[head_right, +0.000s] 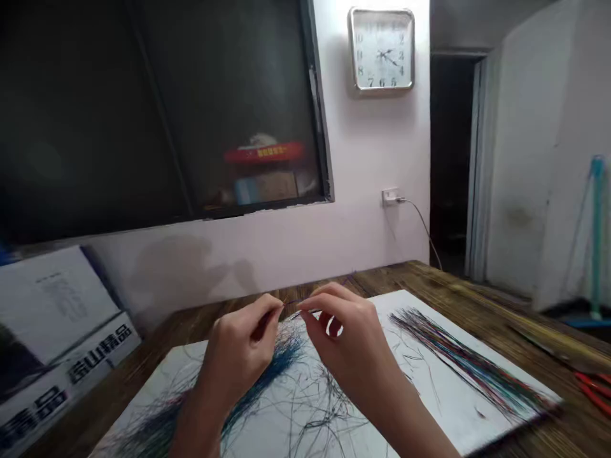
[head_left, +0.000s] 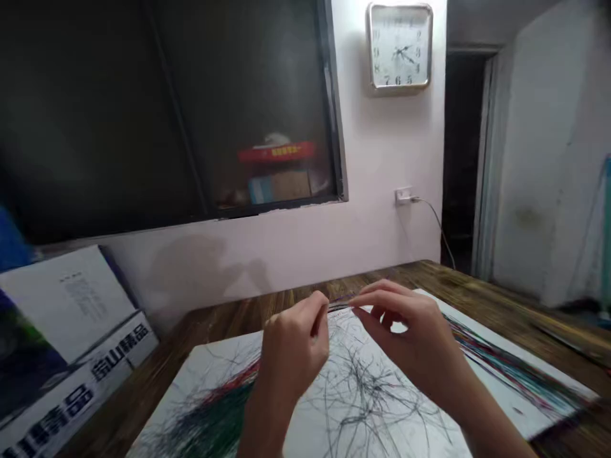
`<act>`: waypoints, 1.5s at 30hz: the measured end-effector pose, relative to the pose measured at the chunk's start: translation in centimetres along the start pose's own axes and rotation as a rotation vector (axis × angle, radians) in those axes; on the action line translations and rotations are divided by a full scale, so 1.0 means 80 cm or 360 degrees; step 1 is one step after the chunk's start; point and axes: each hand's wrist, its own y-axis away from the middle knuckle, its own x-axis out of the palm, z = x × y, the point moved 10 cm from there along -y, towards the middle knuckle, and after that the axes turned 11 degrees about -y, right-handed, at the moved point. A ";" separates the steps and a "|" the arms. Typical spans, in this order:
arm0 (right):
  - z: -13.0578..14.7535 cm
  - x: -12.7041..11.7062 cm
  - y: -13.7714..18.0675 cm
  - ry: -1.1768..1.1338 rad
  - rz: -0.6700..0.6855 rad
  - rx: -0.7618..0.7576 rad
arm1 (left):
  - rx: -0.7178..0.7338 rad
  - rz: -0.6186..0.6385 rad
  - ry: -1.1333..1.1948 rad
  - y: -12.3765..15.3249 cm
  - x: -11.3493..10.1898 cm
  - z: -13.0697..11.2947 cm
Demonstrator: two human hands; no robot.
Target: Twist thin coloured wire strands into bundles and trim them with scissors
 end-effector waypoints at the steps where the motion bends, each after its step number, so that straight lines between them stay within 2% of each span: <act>1: -0.005 0.004 -0.002 0.0005 0.0031 0.0009 | 0.0062 -0.0036 -0.0033 0.000 -0.002 -0.006; 6: -0.023 0.020 -0.005 -0.0053 0.0168 0.0067 | 0.0308 -0.0184 -0.0196 0.005 -0.011 -0.030; 9: -0.025 0.023 -0.005 -0.0105 0.0182 0.0087 | 0.0391 -0.0230 -0.0224 0.008 -0.014 -0.038; 16: -0.027 0.017 -0.006 -0.0120 0.0076 0.0098 | 0.0408 -0.0240 0.0033 0.009 -0.016 -0.039; 21: -0.005 0.015 -0.002 -0.0127 -0.0004 -0.0162 | 0.0263 -0.0213 0.0349 0.008 -0.022 -0.031; 24: 0.019 0.010 0.004 -0.0151 -0.0061 -0.0460 | 0.0120 -0.0206 0.0672 0.008 -0.031 -0.026; 26: 0.032 0.007 0.011 -0.0185 -0.0091 -0.0684 | -0.0013 -0.0131 0.0902 0.007 -0.030 -0.021; 29: 0.040 0.004 0.021 -0.0223 -0.0134 -0.0923 | -0.0245 0.0061 0.1211 0.007 -0.014 -0.015; 33: 0.040 0.002 0.032 -0.0158 -0.0242 -0.1080 | -0.0527 0.0271 0.1640 0.012 0.015 -0.007; 35: 0.043 0.001 0.037 -0.0103 -0.0290 -0.1135 | -0.0598 0.0356 0.1766 0.014 0.025 -0.007; 36: 0.044 0.000 0.037 -0.0100 -0.0296 -0.1132 | -0.0580 0.0353 0.1747 0.014 0.025 -0.008; 38: 0.038 0.000 0.027 -0.0180 -0.0244 -0.0992 | -0.0434 0.0187 0.1472 0.010 0.010 -0.007; 41: 0.006 0.006 0.003 -0.0510 -0.0059 -0.0482 | -0.0050 -0.0213 0.0692 0.007 -0.029 -0.020; 43: -0.016 0.013 -0.006 -0.0738 0.0053 -0.0152 | 0.0168 -0.0356 0.0324 0.010 -0.039 -0.035; 45: -0.029 0.016 -0.008 -0.0890 0.0106 0.0054 | 0.0303 -0.0428 0.0173 0.013 -0.041 -0.044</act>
